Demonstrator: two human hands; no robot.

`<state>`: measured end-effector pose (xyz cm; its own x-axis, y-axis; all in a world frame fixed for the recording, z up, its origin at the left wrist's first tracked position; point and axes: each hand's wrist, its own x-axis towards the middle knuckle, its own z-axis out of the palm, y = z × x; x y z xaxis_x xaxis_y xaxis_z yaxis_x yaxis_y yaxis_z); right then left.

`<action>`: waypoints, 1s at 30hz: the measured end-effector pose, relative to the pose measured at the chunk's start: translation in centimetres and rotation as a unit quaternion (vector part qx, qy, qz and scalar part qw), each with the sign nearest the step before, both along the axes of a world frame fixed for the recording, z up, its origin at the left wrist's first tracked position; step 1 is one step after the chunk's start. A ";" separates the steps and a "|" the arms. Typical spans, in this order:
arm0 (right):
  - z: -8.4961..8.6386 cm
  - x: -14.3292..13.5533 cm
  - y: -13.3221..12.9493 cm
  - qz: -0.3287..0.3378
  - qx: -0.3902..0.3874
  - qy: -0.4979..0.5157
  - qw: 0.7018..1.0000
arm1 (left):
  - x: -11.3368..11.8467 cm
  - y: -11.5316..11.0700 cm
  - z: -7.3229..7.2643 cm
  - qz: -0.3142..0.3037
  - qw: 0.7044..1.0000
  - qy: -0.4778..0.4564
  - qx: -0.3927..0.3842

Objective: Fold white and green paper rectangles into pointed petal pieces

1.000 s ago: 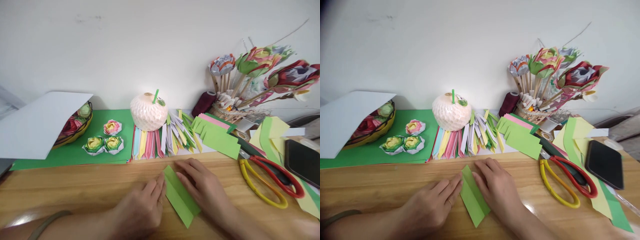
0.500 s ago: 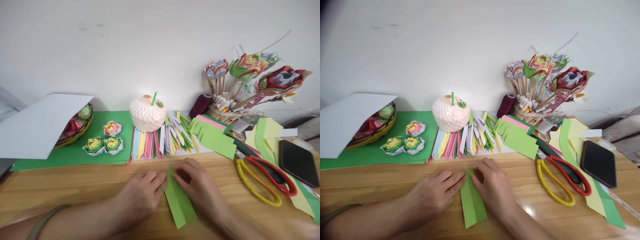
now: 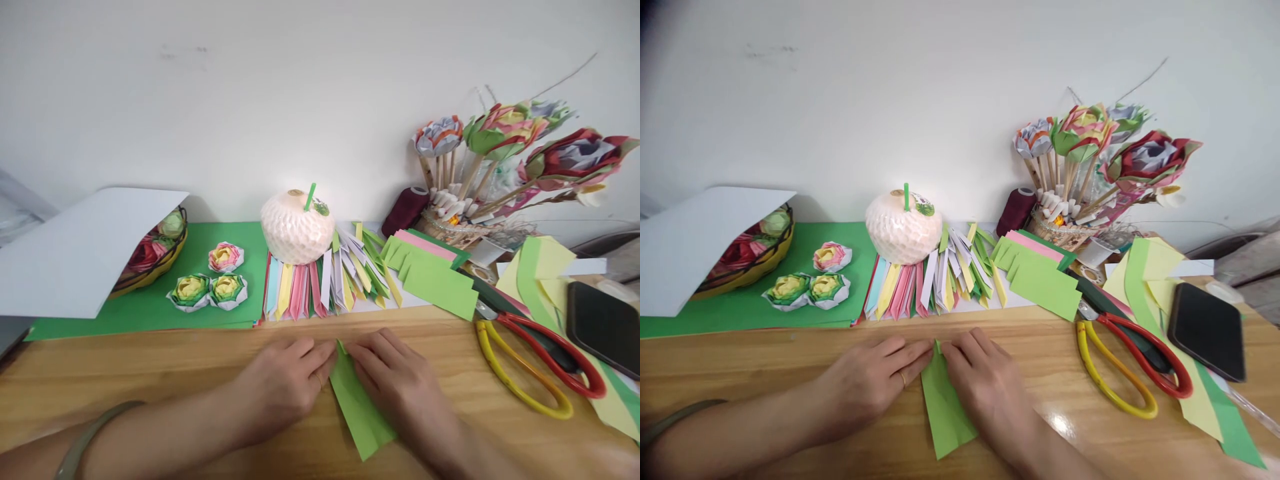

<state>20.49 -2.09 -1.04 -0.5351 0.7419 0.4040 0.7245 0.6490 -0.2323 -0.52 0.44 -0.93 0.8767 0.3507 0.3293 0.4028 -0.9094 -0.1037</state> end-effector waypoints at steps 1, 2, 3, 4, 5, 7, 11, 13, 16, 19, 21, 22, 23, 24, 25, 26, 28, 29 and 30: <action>0.1 0.0 0.0 0.007 0.006 -0.002 1.000 | 0.0 0.1 0.0 0.001 1.000 0.001 -0.001; 0.2 0.0 0.0 0.012 0.008 -0.005 1.000 | 0.0 0.1 0.0 0.003 1.000 0.001 -0.001; 0.3 0.0 -0.1 0.015 0.007 -0.009 1.000 | 0.1 0.1 -0.1 0.007 1.000 0.002 -0.003; 0.4 0.0 -0.1 0.016 0.007 -0.012 1.000 | 0.1 0.1 -0.1 0.013 1.000 0.005 -0.006; 0.5 0.0 -0.1 0.017 0.008 -0.016 1.000 | 0.1 0.2 -0.1 0.018 1.000 0.010 -0.010; 0.6 -0.1 -0.1 0.020 0.014 -0.028 0.999 | 0.1 0.2 -0.2 0.019 0.999 0.021 -0.016; 0.9 -0.1 -0.2 0.038 0.043 -0.057 0.997 | -0.1 0.1 -0.2 -0.011 0.999 0.037 -0.002; 1.1 -0.2 -0.2 0.041 0.054 -0.068 0.995 | -0.1 0.1 -0.2 -0.018 0.999 0.051 0.008; 1.2 -0.3 -0.3 0.043 0.056 -0.082 0.994 | -0.1 0.0 -0.1 -0.018 0.998 0.056 0.016; 1.2 -0.2 -0.3 0.047 0.058 -0.089 0.993 | -0.1 0.0 0.0 -0.018 0.998 0.047 0.023; 1.2 -0.2 -0.2 0.050 0.060 -0.092 0.993 | 0.0 0.0 0.0 -0.021 0.998 0.049 0.028; 1.2 -0.1 -0.2 0.052 0.060 -0.095 0.992 | 0.0 0.0 0.0 -0.020 0.998 0.050 0.030; 1.3 -0.1 -0.2 0.054 0.060 -0.098 0.992 | 0.0 -0.1 0.0 -0.019 0.998 0.052 0.030; 1.3 -0.1 -0.1 0.055 0.059 -0.103 0.991 | 0.0 -0.1 0.0 -0.017 0.998 0.052 0.030; 1.3 0.0 -0.1 0.054 0.057 -0.106 0.991 | -0.1 -0.1 0.0 -0.014 0.998 0.051 0.029; 1.3 0.0 -0.1 0.053 0.054 -0.109 0.991 | -0.1 -0.1 0.0 -0.011 0.998 0.049 0.029; 1.3 0.0 0.0 0.047 0.045 -0.112 0.992 | -0.1 -0.2 0.0 -0.007 0.999 0.047 0.027; 1.3 0.0 0.0 0.044 0.039 -0.111 0.992 | 0.0 -0.2 0.0 -0.004 0.999 0.049 0.024; 1.3 -0.1 0.1 0.038 0.035 -0.106 0.993 | 0.0 -0.2 0.0 -0.001 0.998 0.052 0.019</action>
<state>20.40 -2.03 0.24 -0.6669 0.6706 0.3250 0.7008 0.7127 -0.0325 -0.56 0.23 -0.91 0.9076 0.3381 0.2490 0.3863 -0.9047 -0.1796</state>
